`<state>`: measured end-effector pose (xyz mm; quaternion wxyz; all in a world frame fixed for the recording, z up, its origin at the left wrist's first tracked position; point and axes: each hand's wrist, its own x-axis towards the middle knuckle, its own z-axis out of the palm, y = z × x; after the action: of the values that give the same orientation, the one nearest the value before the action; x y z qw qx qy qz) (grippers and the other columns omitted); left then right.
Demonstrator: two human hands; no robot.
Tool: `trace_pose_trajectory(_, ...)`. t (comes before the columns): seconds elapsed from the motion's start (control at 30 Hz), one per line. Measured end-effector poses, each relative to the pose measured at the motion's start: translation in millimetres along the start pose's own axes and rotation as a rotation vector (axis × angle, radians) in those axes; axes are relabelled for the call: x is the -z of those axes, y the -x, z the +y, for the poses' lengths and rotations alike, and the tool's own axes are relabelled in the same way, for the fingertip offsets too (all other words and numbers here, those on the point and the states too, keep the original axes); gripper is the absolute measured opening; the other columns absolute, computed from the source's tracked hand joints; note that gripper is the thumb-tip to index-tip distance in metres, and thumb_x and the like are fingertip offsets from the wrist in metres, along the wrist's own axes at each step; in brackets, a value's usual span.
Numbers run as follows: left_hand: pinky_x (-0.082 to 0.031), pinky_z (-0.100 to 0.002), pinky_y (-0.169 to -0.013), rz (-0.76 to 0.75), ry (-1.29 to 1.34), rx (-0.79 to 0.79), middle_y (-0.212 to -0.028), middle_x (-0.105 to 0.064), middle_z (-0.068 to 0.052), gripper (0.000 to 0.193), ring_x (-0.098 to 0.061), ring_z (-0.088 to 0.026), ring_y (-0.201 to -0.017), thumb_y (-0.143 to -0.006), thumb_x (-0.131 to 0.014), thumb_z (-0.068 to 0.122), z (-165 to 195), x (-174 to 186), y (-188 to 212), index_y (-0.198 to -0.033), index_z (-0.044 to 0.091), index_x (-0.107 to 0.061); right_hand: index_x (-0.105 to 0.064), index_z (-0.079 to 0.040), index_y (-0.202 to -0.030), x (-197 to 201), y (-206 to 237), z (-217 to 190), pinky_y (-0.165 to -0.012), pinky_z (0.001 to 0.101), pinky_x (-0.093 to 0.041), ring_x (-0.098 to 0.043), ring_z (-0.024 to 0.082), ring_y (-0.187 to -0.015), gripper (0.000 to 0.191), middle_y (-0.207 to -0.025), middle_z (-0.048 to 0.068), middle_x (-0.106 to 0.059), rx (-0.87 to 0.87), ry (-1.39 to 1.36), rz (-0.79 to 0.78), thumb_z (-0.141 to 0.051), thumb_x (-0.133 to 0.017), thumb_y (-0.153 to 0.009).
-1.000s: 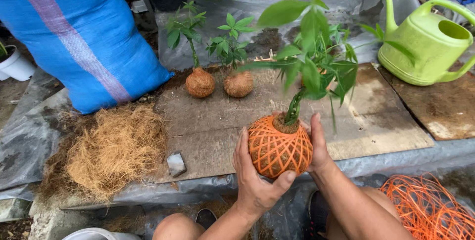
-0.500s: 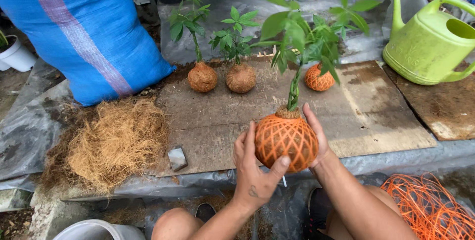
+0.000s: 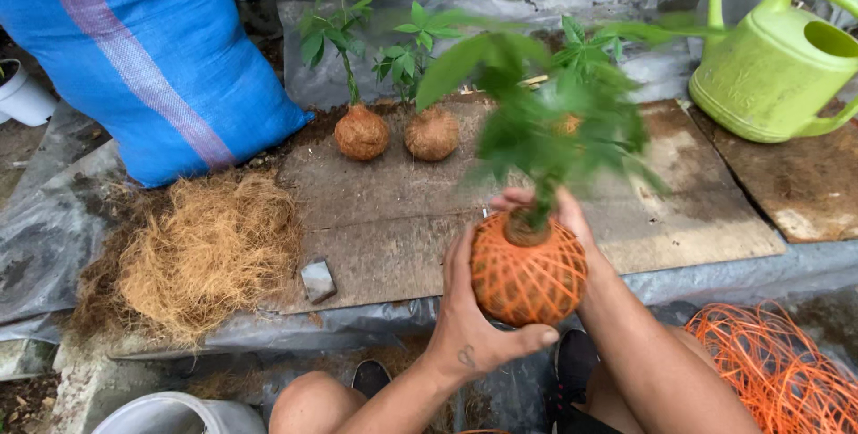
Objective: The person wraps a coconut shell planter with orange string, inserts a small plant, and secures it. Then the person wraps another coconut shell with coir fiber and inserts a second plant.
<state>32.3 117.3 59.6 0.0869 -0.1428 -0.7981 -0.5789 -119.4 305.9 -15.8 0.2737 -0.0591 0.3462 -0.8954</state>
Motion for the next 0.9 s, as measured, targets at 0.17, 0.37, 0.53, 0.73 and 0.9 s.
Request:
trace_pose_trajectory(0.17,-0.034,-0.055,-0.125,0.109,-0.153,-0.082,-0.155,-0.030,-0.030,0.138,-0.034,-0.045,-0.152,-0.070,-0.088,0.063,-12.7,-15.6,8.3,-0.164,-0.005,-0.013,-0.056,0.002,-0.128,45.2,-16.4,6.6,-0.095,0.0480,-0.053,-0.061,0.034,-0.109,0.079,-0.119,0.021,-0.062,0.186,0.060,0.183,-0.068,-0.044,-0.094)
trace_pose_trajectory(0.37,-0.043,-0.045,-0.118,0.323,0.311,0.070,-0.149,-0.040,-0.024,0.126,-0.048,-0.036,-0.141,-0.071,-0.086,0.058,-14.4,-22.5,-4.9,-0.159,-0.006,-0.021,-0.066,0.001,-0.105,4.1,-14.1,-0.9,-0.078,0.0404,-0.057,-0.068,0.029,-0.084,0.051,-0.096,0.018,-0.070,0.081,0.229,0.603,-0.046,-0.048,-0.105)
trace_pose_trajectory(0.53,-0.046,-0.044,-0.114,0.412,0.368,0.118,-0.146,-0.039,-0.021,0.123,-0.050,-0.033,-0.137,-0.071,-0.087,0.049,-12.3,-7.7,-13.4,-0.158,-0.005,-0.019,-0.065,0.006,-0.119,-52.5,15.5,-4.1,-0.093,0.0377,-0.057,-0.070,0.026,-0.104,0.054,-0.115,0.019,-0.072,0.176,0.360,0.321,-0.043,-0.048,-0.104)
trace_pose_trajectory(0.73,-0.044,-0.044,-0.114,0.312,0.156,0.166,-0.144,-0.038,-0.020,0.118,-0.048,-0.032,-0.138,-0.068,-0.088,0.044,-14.0,-7.4,-13.5,-0.157,-0.003,-0.025,-0.060,0.005,-0.138,-59.6,32.7,-24.0,-0.108,0.0377,-0.051,-0.065,0.024,-0.124,0.044,-0.133,0.018,-0.068,0.475,0.787,0.076,-0.021,-0.060,-0.103)
trace_pose_trajectory(0.9,-0.041,-0.044,-0.115,0.209,0.049,0.146,-0.143,-0.045,-0.019,0.115,-0.050,-0.033,-0.136,-0.064,-0.089,0.040,-5.2,-31.0,-11.0,-0.154,-0.002,-0.032,-0.060,0.004,-0.138,-37.7,41.9,-48.3,-0.107,0.0427,-0.052,-0.065,0.027,-0.121,0.046,-0.127,0.018,-0.071,0.362,0.499,-0.105,-0.020,-0.065,-0.100)
